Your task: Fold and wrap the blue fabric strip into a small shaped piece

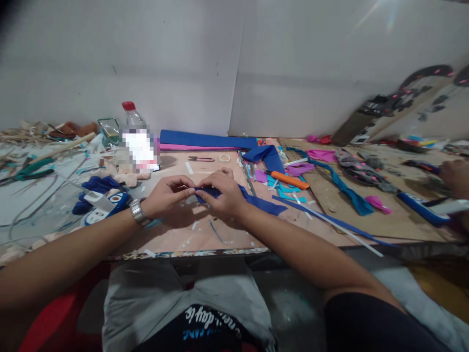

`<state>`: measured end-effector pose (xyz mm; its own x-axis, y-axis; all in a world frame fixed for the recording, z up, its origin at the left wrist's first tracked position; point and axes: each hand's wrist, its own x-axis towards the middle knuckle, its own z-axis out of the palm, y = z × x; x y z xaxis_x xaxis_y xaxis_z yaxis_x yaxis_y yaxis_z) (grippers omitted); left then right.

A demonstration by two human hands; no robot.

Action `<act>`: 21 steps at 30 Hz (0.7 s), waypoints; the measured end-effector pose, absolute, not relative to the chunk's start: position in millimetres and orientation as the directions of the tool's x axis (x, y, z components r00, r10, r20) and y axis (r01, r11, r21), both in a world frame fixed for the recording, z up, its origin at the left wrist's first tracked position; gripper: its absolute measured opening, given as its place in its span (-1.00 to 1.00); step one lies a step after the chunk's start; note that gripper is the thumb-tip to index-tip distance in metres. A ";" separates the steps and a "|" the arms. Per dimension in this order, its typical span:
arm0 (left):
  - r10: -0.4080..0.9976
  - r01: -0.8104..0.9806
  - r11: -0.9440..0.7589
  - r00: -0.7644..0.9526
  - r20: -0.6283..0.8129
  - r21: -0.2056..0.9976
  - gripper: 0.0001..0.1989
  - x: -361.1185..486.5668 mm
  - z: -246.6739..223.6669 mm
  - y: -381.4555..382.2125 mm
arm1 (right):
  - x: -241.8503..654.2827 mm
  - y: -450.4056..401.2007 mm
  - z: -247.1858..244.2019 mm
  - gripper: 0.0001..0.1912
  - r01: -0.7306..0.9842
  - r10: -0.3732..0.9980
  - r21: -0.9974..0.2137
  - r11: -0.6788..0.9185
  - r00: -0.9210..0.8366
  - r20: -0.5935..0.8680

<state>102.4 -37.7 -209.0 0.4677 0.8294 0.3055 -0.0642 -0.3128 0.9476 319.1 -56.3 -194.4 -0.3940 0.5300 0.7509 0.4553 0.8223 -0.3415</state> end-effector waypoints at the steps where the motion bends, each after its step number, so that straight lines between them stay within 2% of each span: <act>1: 0.827 -0.067 -0.314 0.471 0.307 0.947 -0.71 102.4 -209.3 -37.7 | 319.1 -56.3 -194.2 -0.86 0.452 0.529 -0.342 0.824 -0.395 0.751; 14: 0.826 -0.106 -0.235 0.501 0.256 0.966 -0.67 104.1 -210.0 -40.2 | 319.7 -56.7 -194.7 -0.91 0.450 0.512 -0.324 0.832 -0.398 0.761; 21: 0.837 -0.036 -0.203 0.513 0.192 0.979 -0.64 104.6 -207.2 -41.7 | 319.8 -56.1 -195.3 -0.88 0.452 0.528 -0.334 0.827 -0.422 0.737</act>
<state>104.6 -41.7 -207.2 0.5131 0.8365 0.1923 -0.0363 -0.2027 0.9786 319.8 -56.1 -195.3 -0.4216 0.5282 0.7370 0.4524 0.8269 -0.3339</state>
